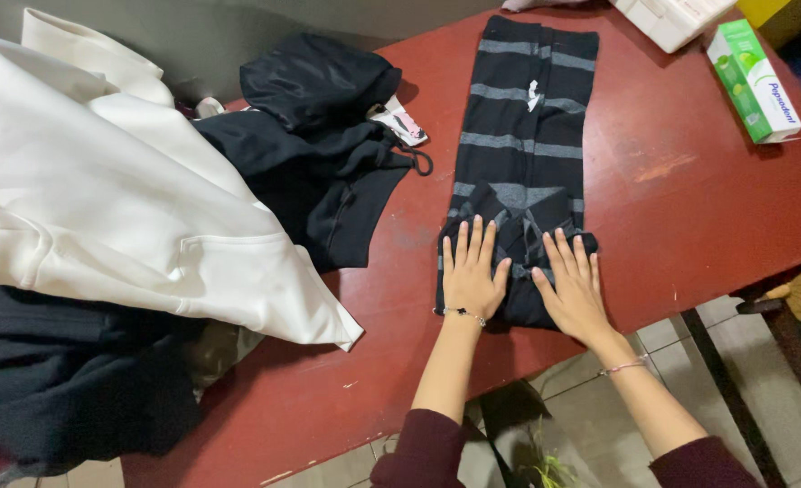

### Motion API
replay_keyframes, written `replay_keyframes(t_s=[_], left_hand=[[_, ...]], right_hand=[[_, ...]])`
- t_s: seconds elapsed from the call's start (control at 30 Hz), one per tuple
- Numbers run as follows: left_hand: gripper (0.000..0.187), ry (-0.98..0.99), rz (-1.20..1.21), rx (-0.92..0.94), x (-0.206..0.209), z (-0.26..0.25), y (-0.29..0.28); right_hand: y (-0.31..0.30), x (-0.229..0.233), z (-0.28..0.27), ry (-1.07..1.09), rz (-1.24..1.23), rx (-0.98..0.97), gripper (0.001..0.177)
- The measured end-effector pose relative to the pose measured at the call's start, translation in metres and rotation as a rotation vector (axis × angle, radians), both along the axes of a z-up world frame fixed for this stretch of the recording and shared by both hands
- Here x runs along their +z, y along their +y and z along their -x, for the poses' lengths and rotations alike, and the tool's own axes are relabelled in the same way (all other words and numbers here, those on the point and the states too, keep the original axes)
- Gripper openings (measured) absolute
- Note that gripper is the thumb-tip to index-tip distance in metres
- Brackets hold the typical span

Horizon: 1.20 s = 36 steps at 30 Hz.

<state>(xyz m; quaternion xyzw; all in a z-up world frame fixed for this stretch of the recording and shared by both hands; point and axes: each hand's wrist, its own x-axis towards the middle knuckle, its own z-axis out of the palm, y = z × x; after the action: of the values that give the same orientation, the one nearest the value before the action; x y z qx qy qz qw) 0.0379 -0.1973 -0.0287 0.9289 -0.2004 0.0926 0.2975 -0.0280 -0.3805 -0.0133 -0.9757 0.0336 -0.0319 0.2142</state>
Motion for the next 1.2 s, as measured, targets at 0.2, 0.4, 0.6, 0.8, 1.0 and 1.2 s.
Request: replay_keyframes(t_s=[0.2, 0.4, 0.6, 0.8, 1.0, 1.2], left_hand=[[0.072, 0.011, -0.025, -0.001, -0.009, -0.002, -0.001], [0.070, -0.020, -0.007, 0.000, -0.002, 0.002, 0.002], [0.069, -0.015, -0.013, 0.003, 0.004, 0.004, 0.003], [0.070, 0.016, -0.018, 0.003, 0.001, 0.002, 0.002], [0.072, 0.030, 0.020, -0.004, 0.004, 0.017, 0.006], [0.078, 0.080, 0.055, -0.043, 0.024, 0.031, 0.013]], right_hand=[[0.003, -0.007, 0.001, -0.039, 0.049, -0.024, 0.068], [0.012, -0.001, 0.003, -0.139, 0.078, -0.041, 0.065], [0.016, 0.005, 0.004, -0.166, 0.100, -0.049, 0.064], [0.014, 0.004, 0.003, -0.170, 0.099, -0.029, 0.064], [0.006, 0.009, 0.012, -0.135, 0.033, 0.038, 0.064], [0.004, 0.018, 0.025, -0.124, 0.127, 0.021, 0.062]])
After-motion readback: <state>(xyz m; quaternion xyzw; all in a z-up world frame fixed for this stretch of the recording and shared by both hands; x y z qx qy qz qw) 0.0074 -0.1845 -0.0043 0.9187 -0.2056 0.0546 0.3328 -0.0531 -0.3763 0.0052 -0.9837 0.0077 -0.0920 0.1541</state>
